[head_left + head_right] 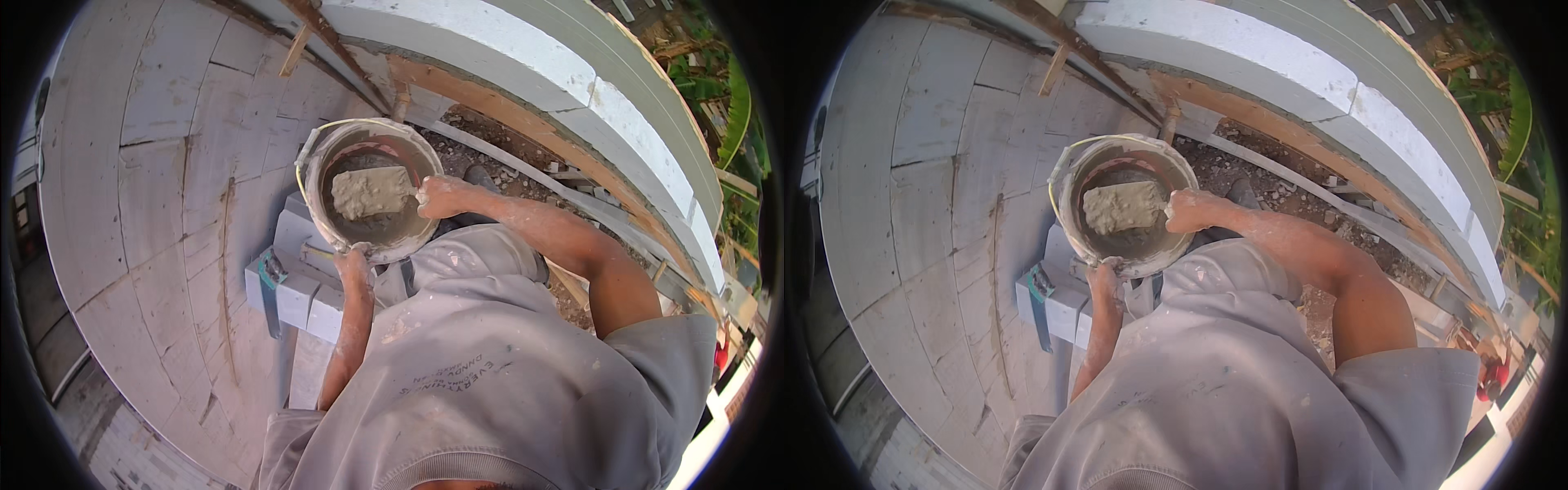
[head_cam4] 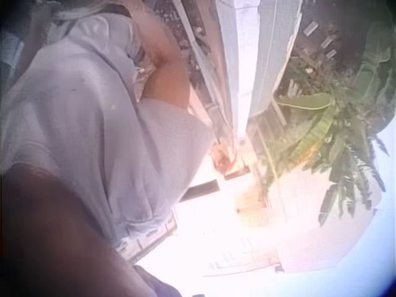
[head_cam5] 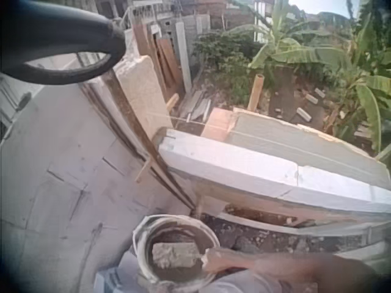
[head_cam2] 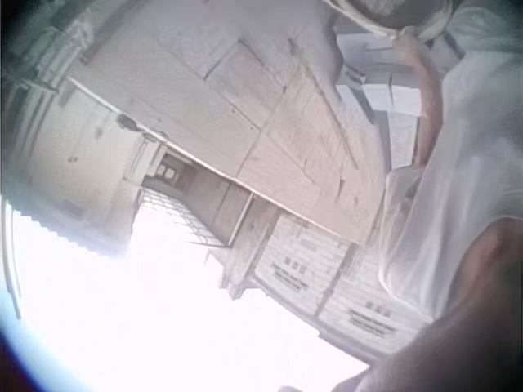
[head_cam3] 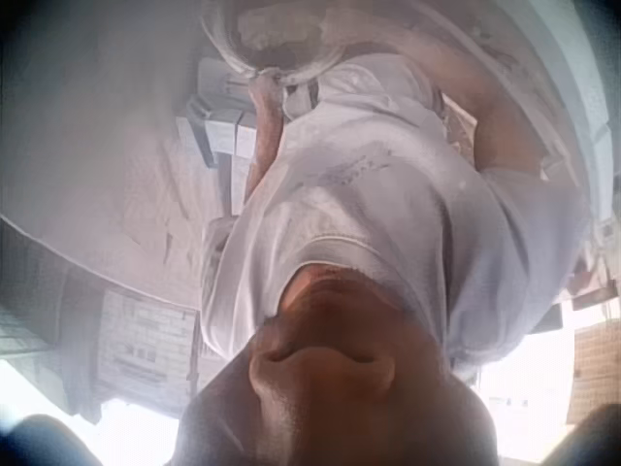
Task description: The person cuts a white block with a hand saw, applies mortar to a wall and the block, then places and taps the block into position with a hammer. The person repeats this process for additional blocks along the wall.
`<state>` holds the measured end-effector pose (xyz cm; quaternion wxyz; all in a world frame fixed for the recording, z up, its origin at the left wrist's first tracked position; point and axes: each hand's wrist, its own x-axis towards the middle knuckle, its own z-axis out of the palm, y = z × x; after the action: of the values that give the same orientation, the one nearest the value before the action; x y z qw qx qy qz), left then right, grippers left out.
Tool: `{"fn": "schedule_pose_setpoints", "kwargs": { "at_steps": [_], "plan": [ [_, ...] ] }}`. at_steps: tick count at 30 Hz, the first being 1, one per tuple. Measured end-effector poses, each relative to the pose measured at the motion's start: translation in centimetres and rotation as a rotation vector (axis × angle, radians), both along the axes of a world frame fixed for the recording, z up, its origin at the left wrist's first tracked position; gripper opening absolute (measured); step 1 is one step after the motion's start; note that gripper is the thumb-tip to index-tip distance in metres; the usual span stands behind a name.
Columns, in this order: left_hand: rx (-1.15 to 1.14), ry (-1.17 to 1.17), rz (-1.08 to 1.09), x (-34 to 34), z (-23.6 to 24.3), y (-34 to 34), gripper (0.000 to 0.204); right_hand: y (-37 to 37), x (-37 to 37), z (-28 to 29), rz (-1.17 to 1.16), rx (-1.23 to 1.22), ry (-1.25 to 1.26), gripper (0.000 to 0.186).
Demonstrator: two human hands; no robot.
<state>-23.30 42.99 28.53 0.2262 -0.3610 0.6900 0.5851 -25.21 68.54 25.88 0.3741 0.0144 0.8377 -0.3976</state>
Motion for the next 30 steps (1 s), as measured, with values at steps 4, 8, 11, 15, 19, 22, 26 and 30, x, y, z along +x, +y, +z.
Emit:
{"fn": "schedule_pose_setpoints", "kwargs": {
  "at_steps": [4,8,11,15,19,22,26,30],
  "plan": [
    [0.005,-0.028,0.108,0.9,1.7,0.5,0.037,0.2,-2.4,-1.2,-0.061,-0.194,-0.452,0.024],
    [-0.014,-0.047,0.169,2.0,1.9,0.9,0.038,1.2,-3.0,0.3,0.049,-0.242,-0.426,0.023],
    [0.015,0.007,0.197,3.2,0.1,0.1,0.034,0.4,-1.9,0.7,0.267,0.066,0.061,0.033],
    [-0.016,-0.001,0.261,3.8,0.0,0.3,0.031,-2.0,-2.8,0.0,0.369,0.262,0.146,0.035],
    [-0.058,0.055,0.277,5.2,1.0,1.6,0.036,-4.0,-4.2,-1.1,0.35,0.282,0.558,0.022],
    [-0.073,-0.003,0.311,5.0,1.1,2.9,0.039,-4.1,-4.6,-4.2,0.325,0.367,0.546,0.017],
    [-0.107,0.093,0.254,4.3,1.5,3.3,0.037,-6.2,-2.5,-5.4,0.553,0.3,-0.001,0.02],
    [-0.051,0.009,0.333,5.8,0.6,1.6,0.038,-3.6,-1.7,2.5,0.477,0.214,0.024,0.026]
  ]
}}
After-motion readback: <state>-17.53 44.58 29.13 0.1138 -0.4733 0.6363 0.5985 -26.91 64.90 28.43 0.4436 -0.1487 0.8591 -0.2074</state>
